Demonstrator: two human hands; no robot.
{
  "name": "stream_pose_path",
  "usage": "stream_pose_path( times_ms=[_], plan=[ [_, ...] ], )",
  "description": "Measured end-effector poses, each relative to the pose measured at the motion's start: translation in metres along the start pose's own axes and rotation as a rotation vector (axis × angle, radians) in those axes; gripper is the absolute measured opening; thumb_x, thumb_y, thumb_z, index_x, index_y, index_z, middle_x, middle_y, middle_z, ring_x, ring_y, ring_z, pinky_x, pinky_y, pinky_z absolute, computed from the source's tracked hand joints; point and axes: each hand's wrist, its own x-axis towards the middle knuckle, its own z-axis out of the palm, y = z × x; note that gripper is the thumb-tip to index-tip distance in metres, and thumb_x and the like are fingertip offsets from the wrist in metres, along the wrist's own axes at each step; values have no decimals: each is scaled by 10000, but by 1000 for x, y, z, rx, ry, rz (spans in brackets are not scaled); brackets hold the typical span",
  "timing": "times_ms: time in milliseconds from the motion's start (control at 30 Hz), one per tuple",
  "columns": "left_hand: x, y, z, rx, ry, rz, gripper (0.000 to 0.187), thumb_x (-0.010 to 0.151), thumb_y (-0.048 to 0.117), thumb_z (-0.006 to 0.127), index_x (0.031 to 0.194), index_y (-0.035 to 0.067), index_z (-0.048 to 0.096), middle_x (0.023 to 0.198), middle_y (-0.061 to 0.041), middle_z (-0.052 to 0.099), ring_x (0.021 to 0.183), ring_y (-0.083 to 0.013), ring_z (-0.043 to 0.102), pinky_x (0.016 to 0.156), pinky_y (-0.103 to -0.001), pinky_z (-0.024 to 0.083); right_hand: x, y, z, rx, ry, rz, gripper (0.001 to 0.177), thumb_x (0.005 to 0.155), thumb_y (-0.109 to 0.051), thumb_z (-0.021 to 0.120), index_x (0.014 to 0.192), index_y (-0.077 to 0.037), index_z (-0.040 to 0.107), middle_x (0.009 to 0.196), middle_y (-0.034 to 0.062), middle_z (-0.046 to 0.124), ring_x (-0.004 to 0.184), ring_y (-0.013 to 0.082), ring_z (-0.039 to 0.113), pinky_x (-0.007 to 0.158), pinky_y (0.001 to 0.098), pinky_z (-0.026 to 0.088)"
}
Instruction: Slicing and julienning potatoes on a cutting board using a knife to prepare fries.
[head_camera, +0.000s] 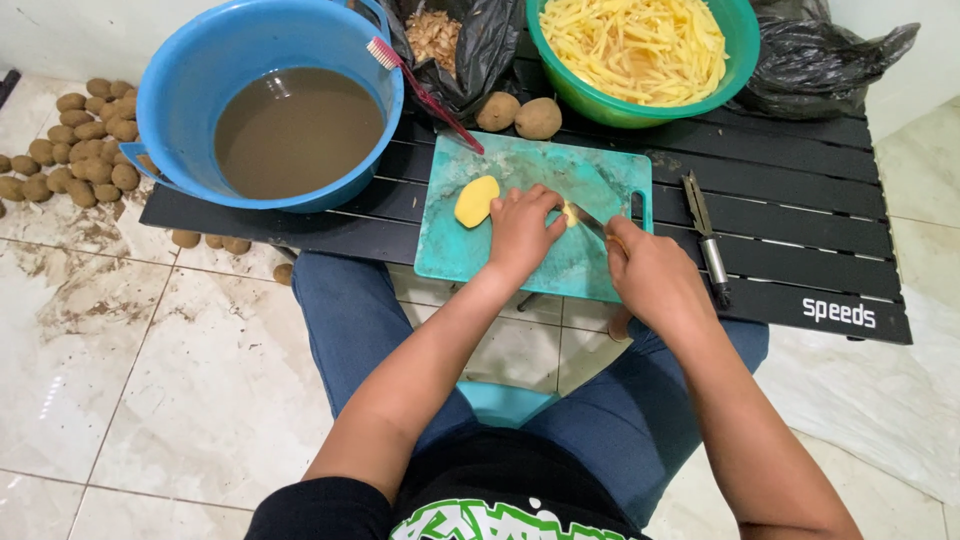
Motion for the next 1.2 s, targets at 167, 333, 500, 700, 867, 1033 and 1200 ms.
stream_pose_path(
  times_ms=[167,333,500,700,867,1033,1200],
  plan=[
    [-1,-1,6,1,12,6,177,901,341,708,1025,217,687,1017,31,645,971,-253,562,859,-418,349,-29,-3,-9,9,-15,-3,401,1015,-231,464,1381,-144,604,993,309,742,970,556,701,788,658,561],
    [-1,-4,10,3,-3,0,173,911,352,694,1027,226,678,1033,41,637,972,-252,552,860,-420,348,-38,9,-19,-20,-64,44,358,1000,-268,473,1320,-212,624,996,289,756,1008,547,692,857,646,553],
    [-1,-3,6,-10,-9,-5,167,924,348,688,1031,220,688,1035,43,643,972,-248,566,864,-413,350,-21,12,-31,62,20,-36,316,1004,-270,498,1274,-180,636,1000,336,725,1025,585,651,879,691,504],
    [0,-3,3,-33,-2,-13,153,934,333,690,1029,214,707,1021,38,652,955,-233,562,849,-392,331,20,-2,-4,59,31,-19,326,1018,-293,477,1318,-244,595,979,288,727,1023,536,678,847,637,543],
    [-1,1,1,-51,2,-22,156,936,334,691,1031,213,712,1027,43,655,961,-219,557,856,-381,324,25,-5,4,47,36,-46,342,1011,-234,491,1330,-193,609,962,287,732,983,551,691,798,639,552],
    [-1,0,1,-37,4,-19,151,917,330,700,1026,228,718,1036,50,662,956,-231,560,860,-393,345,10,-9,-3,-15,5,-21,343,1028,-313,456,1333,-267,606,994,290,733,1010,542,682,823,650,543],
    [-3,4,-2,-31,10,-30,137,913,329,696,1012,236,715,1026,57,663,952,-229,565,861,-394,349,11,7,8,6,11,-41,356,1035,-275,460,1347,-170,595,1006,335,720,1000,573,671,808,684,526]
  ],
)
